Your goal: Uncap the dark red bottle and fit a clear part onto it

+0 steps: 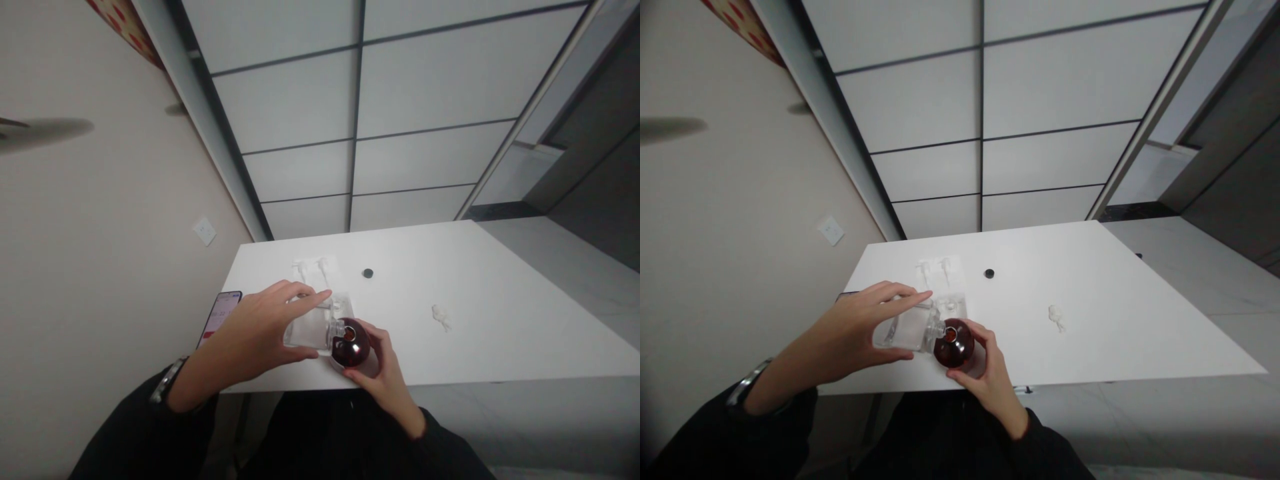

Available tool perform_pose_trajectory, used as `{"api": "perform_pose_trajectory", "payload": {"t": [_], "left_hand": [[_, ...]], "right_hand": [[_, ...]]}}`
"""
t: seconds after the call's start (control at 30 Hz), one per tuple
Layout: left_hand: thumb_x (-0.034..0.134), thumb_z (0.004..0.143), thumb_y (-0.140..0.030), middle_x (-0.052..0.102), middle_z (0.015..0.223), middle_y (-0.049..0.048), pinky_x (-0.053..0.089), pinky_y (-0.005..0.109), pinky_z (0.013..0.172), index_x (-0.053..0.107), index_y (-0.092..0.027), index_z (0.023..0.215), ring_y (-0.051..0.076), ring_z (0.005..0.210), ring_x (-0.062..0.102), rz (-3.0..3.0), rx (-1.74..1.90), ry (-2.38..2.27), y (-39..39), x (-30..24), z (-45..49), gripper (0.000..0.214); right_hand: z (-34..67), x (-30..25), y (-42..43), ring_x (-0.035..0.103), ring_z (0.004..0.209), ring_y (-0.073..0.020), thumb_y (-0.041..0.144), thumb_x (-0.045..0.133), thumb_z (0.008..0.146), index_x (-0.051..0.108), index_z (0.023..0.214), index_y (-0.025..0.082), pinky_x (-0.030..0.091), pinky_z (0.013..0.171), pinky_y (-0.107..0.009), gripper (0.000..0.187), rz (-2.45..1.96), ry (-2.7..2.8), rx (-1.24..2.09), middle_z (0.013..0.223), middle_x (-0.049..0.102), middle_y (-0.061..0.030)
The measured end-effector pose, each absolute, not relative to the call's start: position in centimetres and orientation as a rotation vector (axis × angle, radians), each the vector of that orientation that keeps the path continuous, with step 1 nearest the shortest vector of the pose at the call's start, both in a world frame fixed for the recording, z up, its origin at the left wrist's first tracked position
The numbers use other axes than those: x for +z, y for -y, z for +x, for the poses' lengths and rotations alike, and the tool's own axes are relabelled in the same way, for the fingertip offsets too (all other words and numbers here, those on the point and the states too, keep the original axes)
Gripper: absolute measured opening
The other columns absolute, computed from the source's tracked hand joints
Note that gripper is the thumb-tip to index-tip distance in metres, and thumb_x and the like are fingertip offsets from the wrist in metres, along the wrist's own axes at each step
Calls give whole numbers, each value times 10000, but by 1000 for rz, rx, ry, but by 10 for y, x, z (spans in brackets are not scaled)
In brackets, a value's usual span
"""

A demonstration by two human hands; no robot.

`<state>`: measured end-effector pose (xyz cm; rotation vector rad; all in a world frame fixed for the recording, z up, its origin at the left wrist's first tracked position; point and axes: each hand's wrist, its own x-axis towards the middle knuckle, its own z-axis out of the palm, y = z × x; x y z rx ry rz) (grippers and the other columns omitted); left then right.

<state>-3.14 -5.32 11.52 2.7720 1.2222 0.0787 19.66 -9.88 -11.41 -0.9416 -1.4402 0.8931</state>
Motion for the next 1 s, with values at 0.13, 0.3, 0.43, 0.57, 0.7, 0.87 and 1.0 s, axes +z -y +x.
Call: {"api": "perform_pose_trajectory", "payload": {"t": [0.13, 0.3, 0.43, 0.57, 0.7, 0.87, 1.0], "left_hand": [[904, 837, -406, 683, 1399, 127, 583, 437, 953, 541, -268, 1525, 328, 1217, 675, 2767, 61, -1233, 54, 118, -30, 791], [911, 832, -397, 693, 1391, 102, 559, 439, 1035, 568, -257, 1472, 315, 1255, 663, 2687, 56, -1254, 53, 121, -27, 740], [923, 809, -375, 703, 1376, 85, 557, 434, 1056, 587, -245, 1419, 309, 1263, 666, 2613, 56, -1324, 53, 122, -25, 708], [925, 802, -374, 706, 1365, 84, 557, 441, 1060, 589, -236, 1404, 313, 1260, 670, 2597, 52, -1334, 53, 123, -25, 703], [925, 802, -370, 710, 1353, 82, 555, 434, 1053, 595, -243, 1386, 314, 1257, 672, 2593, 41, -1332, 54, 126, -23, 683], [934, 792, -311, 717, 1319, 74, 552, 427, 1032, 611, -243, 1339, 307, 1233, 677, 2569, 19, -1323, 54, 130, -21, 639], [938, 791, -319, 712, 1317, 73, 550, 428, 1013, 606, -249, 1324, 308, 1228, 671, 2579, 12, -1316, 53, 131, -20, 632]], "right_hand": [[196, -115, 99, 608, 1386, -333, 506, 873, 844, 512, 1487, 312, 498, 1174, -560, 762, -933, 1438, 891, 1460, 632, -134], [195, -118, 99, 611, 1379, -338, 523, 871, 841, 526, 1480, 291, 499, 1171, -556, 762, -934, 1420, 879, 1456, 633, -140], [196, -122, 99, 609, 1380, -349, 516, 887, 823, 530, 1479, 276, 496, 1173, -566, 785, -953, 1427, 870, 1451, 630, -152], [196, -122, 99, 599, 1392, -341, 505, 884, 831, 518, 1488, 306, 490, 1181, -566, 778, -952, 1431, 872, 1467, 622, -138], [195, -120, 100, 609, 1384, -341, 503, 885, 830, 521, 1485, 311, 503, 1172, -560, 774, -935, 1423, 885, 1467, 628, -134], [195, -120, 99, 609, 1390, -346, 488, 893, 826, 526, 1482, 299, 500, 1177, -563, 775, -925, 1411, 892, 1475, 625, -141], [195, -120, 99, 602, 1399, -350, 476, 895, 826, 527, 1484, 299, 491, 1186, -566, 774, -928, 1411, 907, 1484, 621, -143]]}}
